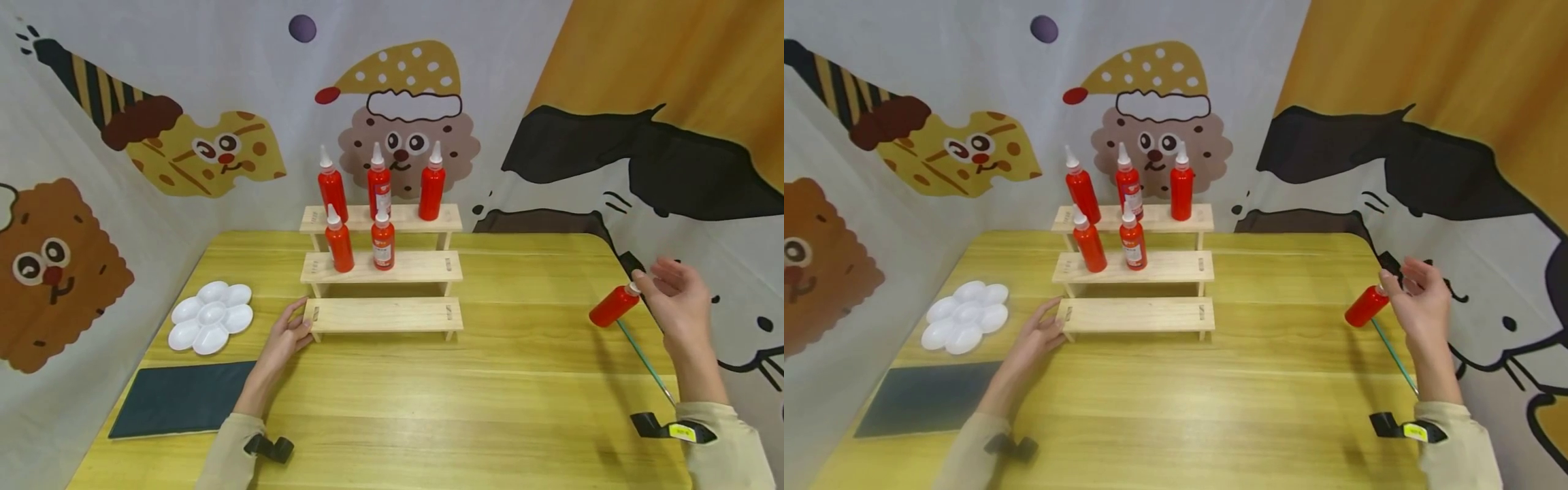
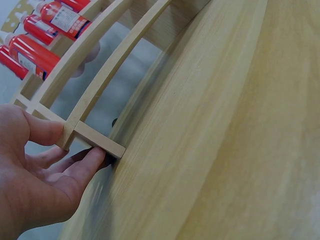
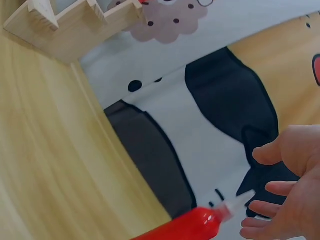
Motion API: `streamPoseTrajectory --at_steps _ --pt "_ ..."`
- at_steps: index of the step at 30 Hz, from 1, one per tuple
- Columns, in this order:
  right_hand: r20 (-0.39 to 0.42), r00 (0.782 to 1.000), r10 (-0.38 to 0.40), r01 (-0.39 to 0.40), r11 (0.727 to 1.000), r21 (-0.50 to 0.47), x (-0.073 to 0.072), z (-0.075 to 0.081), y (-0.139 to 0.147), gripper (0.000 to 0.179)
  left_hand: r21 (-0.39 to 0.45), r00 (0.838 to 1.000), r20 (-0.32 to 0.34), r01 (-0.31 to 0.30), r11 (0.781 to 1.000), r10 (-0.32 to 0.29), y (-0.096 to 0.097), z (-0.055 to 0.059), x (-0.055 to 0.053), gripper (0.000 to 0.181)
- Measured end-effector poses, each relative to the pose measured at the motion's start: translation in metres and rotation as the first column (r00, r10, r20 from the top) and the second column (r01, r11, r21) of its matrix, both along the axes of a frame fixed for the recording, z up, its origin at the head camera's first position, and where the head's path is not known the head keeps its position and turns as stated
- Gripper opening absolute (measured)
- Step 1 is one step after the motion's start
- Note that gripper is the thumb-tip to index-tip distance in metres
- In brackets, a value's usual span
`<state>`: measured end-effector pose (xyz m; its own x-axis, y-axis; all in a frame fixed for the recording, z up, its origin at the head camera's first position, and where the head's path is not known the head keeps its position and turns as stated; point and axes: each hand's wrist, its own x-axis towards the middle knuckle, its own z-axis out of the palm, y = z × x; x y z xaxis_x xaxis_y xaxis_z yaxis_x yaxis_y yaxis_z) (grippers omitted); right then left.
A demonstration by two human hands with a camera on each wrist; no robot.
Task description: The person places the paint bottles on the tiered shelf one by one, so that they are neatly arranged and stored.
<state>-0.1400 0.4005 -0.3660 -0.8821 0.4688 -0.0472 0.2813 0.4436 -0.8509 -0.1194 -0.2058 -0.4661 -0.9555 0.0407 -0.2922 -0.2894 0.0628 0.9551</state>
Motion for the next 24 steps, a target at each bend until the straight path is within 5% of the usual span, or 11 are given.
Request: streamPoseTrajectory --at_steps 7,24 --pt "0.076 0.997 -0.007 0.008 1.0 -0.006 0.001 -0.022 0.009 0.07 -0.008 1.0 -0.005 -0.004 1.0 0.004 0.0 0.0 0.0 0.059" --pt "0.109 0.993 0.036 -0.049 0.991 0.124 -0.004 -0.058 0.009 0.069 -0.019 1.0 -0.012 -0.005 1.0 0.005 0.001 0.002 0.002 0.059"
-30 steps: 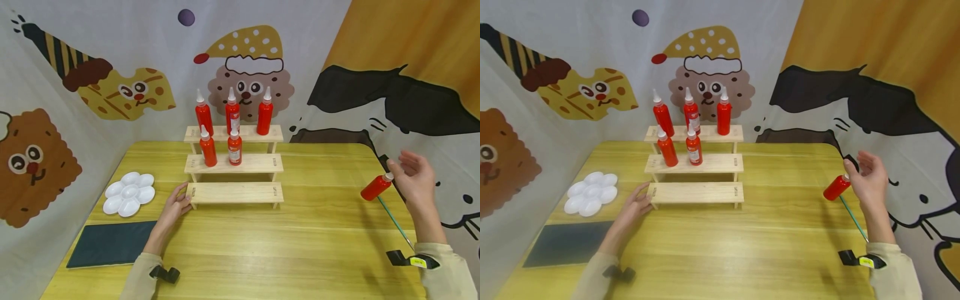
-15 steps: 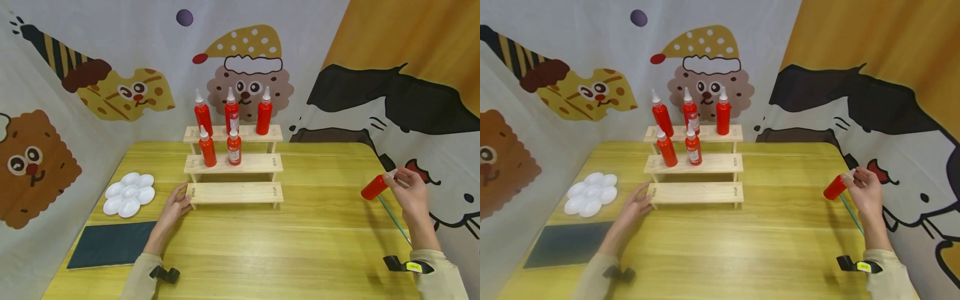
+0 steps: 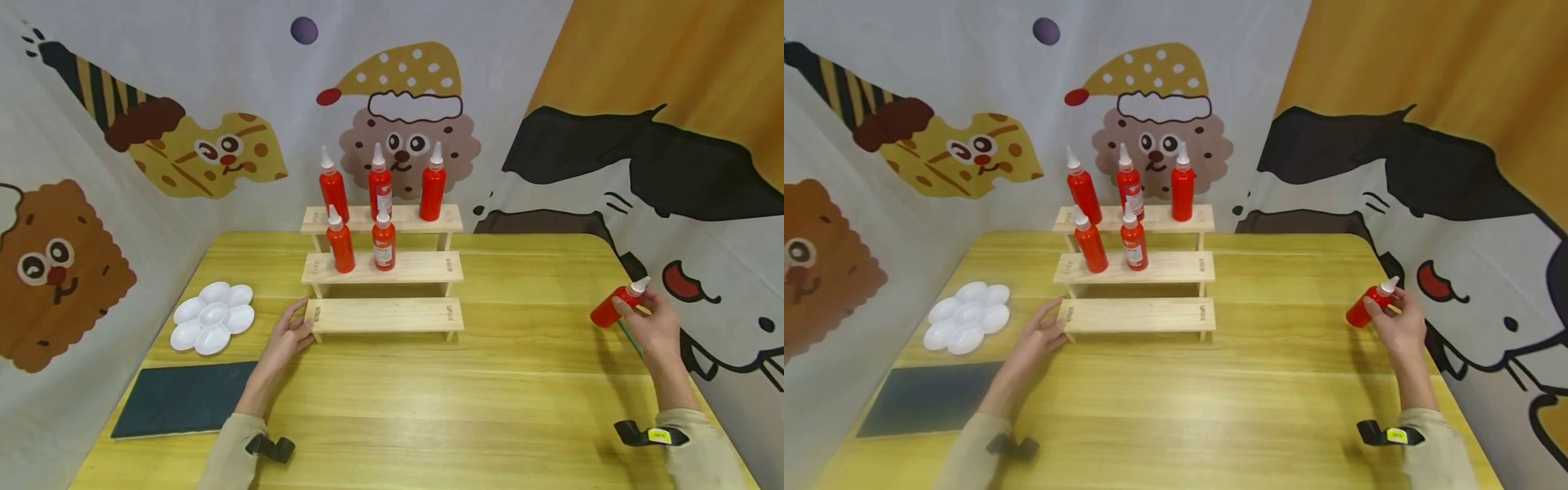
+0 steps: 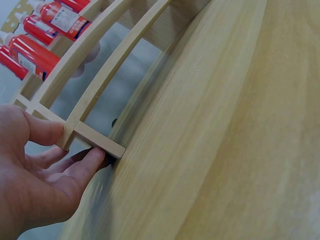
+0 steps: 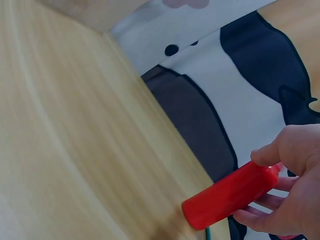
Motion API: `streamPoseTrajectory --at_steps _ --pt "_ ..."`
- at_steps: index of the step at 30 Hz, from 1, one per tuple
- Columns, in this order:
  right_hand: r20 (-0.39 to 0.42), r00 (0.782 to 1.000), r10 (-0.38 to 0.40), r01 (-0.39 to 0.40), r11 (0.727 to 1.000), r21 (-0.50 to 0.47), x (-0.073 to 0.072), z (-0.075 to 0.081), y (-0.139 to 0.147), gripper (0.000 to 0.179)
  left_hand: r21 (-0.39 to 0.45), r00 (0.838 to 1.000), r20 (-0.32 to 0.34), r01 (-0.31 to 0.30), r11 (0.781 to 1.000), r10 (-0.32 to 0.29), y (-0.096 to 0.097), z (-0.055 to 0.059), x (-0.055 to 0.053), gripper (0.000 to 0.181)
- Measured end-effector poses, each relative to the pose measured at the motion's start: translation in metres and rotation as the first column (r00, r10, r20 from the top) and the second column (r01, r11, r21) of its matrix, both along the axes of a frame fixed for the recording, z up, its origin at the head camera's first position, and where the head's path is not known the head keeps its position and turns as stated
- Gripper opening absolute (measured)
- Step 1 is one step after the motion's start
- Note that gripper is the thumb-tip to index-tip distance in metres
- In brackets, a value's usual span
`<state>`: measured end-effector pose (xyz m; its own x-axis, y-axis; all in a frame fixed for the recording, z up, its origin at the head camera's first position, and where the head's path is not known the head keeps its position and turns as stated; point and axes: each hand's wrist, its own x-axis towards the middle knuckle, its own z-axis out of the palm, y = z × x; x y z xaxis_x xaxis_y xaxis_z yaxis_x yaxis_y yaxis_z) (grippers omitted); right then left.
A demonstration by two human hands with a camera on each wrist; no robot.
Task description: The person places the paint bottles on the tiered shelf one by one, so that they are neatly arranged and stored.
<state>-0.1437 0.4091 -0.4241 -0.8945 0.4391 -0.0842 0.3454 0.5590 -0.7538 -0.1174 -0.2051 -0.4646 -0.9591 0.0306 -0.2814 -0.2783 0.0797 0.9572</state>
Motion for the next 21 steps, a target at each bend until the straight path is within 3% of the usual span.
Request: streamPoseTrajectory --at_steps 11,17,21 --pt "-0.008 0.998 -0.057 0.057 0.998 0.041 -0.003 -0.01 -0.001 0.067 0.005 1.0 -0.005 -0.004 1.0 0.004 0.001 -0.002 -0.001 0.058" --pt "-0.101 0.989 -0.104 0.112 0.991 0.075 -0.004 -0.01 -0.01 0.057 -0.001 1.0 -0.005 -0.004 1.0 0.004 0.0 -0.003 -0.001 0.058" --pt "-0.165 0.98 -0.107 0.118 0.991 0.057 -0.006 -0.002 -0.021 0.054 0.002 1.0 -0.006 0.0 1.0 0.0 -0.001 -0.002 -0.001 0.058"
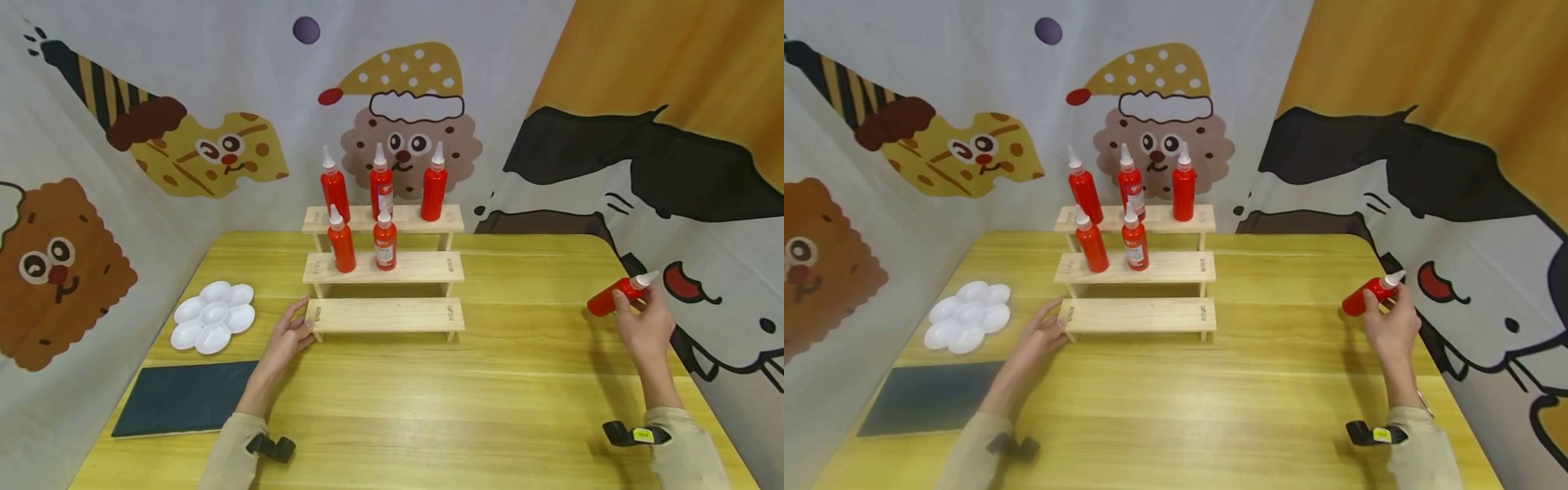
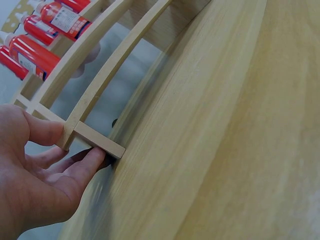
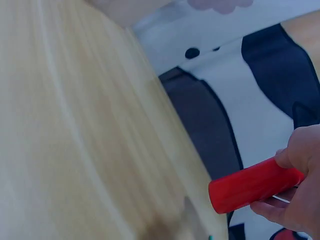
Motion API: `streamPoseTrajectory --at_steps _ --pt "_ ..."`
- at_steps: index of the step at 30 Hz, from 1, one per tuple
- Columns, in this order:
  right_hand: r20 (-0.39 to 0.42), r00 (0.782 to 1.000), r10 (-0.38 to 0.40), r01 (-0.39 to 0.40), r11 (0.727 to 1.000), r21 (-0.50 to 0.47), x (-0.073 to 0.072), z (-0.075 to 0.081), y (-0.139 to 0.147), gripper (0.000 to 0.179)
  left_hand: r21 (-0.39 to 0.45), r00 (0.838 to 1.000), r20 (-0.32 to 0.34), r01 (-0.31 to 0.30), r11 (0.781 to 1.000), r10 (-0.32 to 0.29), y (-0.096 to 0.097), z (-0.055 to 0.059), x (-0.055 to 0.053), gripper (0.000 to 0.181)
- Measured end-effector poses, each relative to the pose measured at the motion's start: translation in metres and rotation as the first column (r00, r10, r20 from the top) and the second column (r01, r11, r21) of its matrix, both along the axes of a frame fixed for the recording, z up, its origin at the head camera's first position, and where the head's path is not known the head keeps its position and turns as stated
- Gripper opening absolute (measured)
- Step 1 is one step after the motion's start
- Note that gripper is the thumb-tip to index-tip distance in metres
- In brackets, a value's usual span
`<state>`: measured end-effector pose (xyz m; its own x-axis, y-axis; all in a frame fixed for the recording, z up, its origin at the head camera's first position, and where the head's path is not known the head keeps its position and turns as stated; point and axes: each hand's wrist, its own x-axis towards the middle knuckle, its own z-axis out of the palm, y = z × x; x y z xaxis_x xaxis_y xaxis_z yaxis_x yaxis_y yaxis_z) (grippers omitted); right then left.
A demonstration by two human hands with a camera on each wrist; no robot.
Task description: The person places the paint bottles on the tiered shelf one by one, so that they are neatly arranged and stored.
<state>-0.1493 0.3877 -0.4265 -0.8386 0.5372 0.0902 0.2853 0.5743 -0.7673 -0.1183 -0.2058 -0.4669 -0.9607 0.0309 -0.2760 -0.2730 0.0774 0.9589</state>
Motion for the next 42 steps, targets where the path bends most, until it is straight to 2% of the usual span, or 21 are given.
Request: streamPoseTrajectory --at_steps 12,18,23,32,40,42 --pt "-0.045 0.999 0.016 -0.019 0.997 -0.081 -0.008 0.038 -0.038 0.053 0.003 1.0 -0.002 -0.003 1.0 0.003 0.0 0.001 0.001 0.058" --pt "-0.079 0.995 0.064 -0.074 0.989 -0.125 -0.009 0.056 -0.061 0.05 -0.003 1.0 -0.001 -0.005 1.0 0.005 0.0 0.0 0.001 0.057" --pt "-0.13 0.984 0.12 -0.135 0.984 -0.113 -0.009 0.068 -0.076 0.049 -0.01 1.0 -0.002 -0.004 1.0 0.004 0.0 0.001 0.002 0.057" --pt "-0.226 0.953 0.203 -0.233 0.966 -0.113 -0.009 0.083 -0.103 0.048 0.013 1.0 0.001 0.0 1.0 0.0 0.0 0.001 0.001 0.058" --pt "-0.299 0.906 0.299 -0.337 0.938 -0.084 -0.014 0.091 -0.129 0.048 0.021 1.0 0.0 0.0 1.0 0.0 0.001 0.001 0.002 0.059" --pt "-0.329 0.885 0.329 -0.371 0.926 -0.073 -0.016 0.092 -0.135 0.047 0.02 1.0 -0.003 0.001 1.0 -0.001 0.001 0.001 0.002 0.059"
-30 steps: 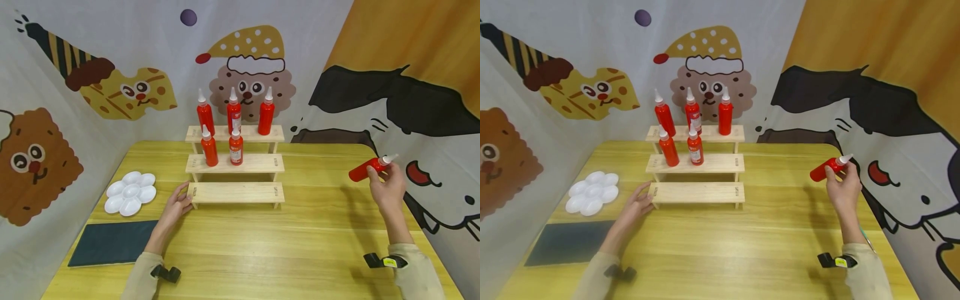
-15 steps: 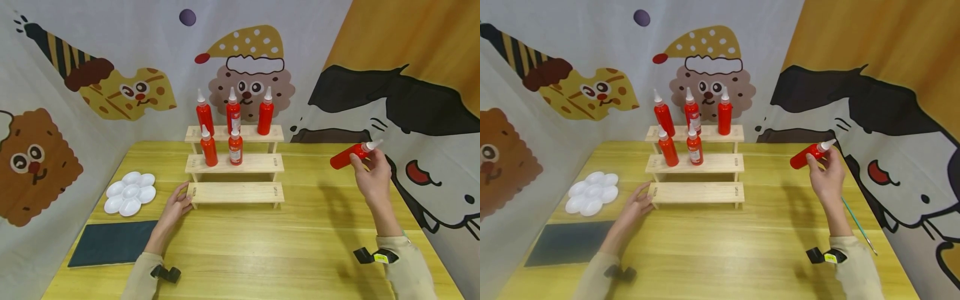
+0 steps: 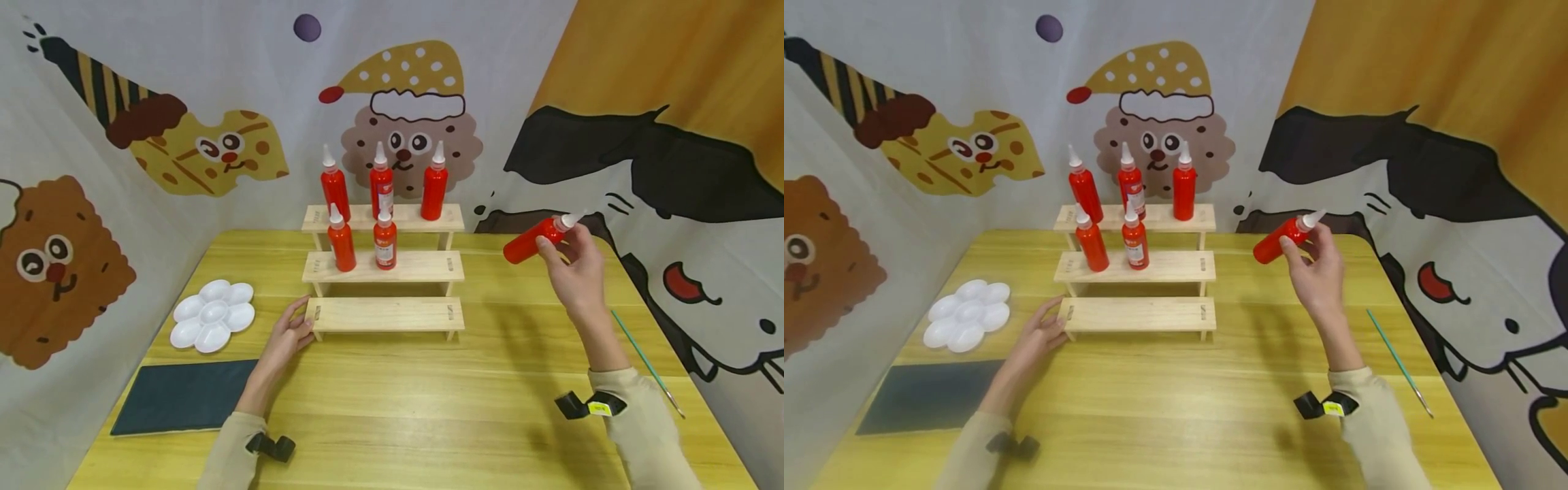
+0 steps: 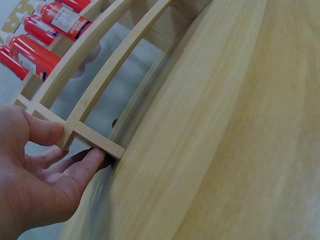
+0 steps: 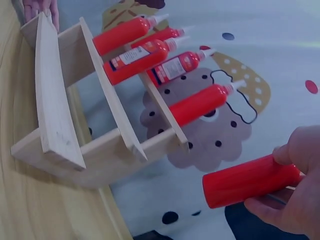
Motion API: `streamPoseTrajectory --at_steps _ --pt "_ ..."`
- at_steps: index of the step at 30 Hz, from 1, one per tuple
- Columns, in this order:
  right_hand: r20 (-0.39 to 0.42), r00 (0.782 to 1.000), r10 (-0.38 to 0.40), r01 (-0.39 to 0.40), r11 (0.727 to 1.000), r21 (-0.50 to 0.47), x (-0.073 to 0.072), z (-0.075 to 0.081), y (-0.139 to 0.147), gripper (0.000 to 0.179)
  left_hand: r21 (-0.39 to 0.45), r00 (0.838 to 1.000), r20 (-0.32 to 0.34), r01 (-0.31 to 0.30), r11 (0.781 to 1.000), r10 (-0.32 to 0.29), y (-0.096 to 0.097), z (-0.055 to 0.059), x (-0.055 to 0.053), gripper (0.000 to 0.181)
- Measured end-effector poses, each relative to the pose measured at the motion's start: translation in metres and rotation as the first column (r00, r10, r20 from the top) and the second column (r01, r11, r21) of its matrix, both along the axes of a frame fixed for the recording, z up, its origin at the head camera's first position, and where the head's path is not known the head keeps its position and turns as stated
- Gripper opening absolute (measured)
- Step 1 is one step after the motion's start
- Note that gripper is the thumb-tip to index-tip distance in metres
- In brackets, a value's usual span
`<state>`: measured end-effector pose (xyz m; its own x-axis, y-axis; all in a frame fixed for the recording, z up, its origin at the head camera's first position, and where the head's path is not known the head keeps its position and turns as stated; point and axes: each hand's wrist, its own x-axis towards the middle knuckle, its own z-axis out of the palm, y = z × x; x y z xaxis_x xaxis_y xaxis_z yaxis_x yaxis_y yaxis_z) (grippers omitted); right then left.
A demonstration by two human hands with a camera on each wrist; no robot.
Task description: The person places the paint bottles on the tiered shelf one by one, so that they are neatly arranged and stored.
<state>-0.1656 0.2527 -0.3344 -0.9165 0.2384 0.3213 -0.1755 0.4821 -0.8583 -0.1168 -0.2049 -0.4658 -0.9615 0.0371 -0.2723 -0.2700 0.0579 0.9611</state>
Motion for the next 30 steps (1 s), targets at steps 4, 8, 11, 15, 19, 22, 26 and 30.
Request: streamPoseTrajectory --at_steps 4,8,11,15,19,22,26,30 --pt "-0.06 0.994 0.087 -0.089 0.996 -0.025 -0.005 0.0 -0.013 0.046 -0.003 1.0 -0.003 0.003 1.0 -0.003 0.0 0.0 0.0 0.059" --pt "-0.08 0.985 0.155 -0.159 0.986 -0.045 -0.011 -0.001 -0.025 0.044 -0.012 1.0 -0.005 0.004 1.0 -0.004 0.0 0.0 0.0 0.059" --pt "-0.073 0.98 0.186 -0.19 0.981 -0.043 -0.015 -0.003 -0.034 0.044 -0.015 1.0 -0.004 0.002 1.0 -0.002 -0.001 -0.001 0.0 0.059" --pt "-0.069 0.971 0.231 -0.234 0.972 -0.034 -0.02 -0.006 -0.046 0.043 -0.01 1.0 -0.002 -0.001 1.0 0.001 -0.001 -0.001 -0.001 0.059" --pt "-0.071 0.958 0.279 -0.281 0.959 -0.027 -0.026 -0.009 -0.056 0.043 -0.002 1.0 -0.002 0.005 1.0 -0.005 -0.001 -0.002 -0.001 0.059" --pt "-0.068 0.951 0.302 -0.304 0.952 -0.017 -0.032 -0.011 -0.064 0.043 0.001 1.0 -0.005 0.01 1.0 -0.01 -0.001 -0.001 -0.002 0.059" --pt "-0.044 0.946 0.321 -0.321 0.947 0.001 -0.04 -0.014 -0.074 0.043 -0.013 1.0 -0.007 0.008 1.0 -0.008 -0.001 -0.001 -0.002 0.059" --pt "-0.017 0.935 0.354 -0.354 0.935 0.005 -0.046 -0.016 -0.083 0.045 -0.027 1.0 -0.009 0.005 1.0 -0.005 -0.002 0.0 -0.002 0.058"
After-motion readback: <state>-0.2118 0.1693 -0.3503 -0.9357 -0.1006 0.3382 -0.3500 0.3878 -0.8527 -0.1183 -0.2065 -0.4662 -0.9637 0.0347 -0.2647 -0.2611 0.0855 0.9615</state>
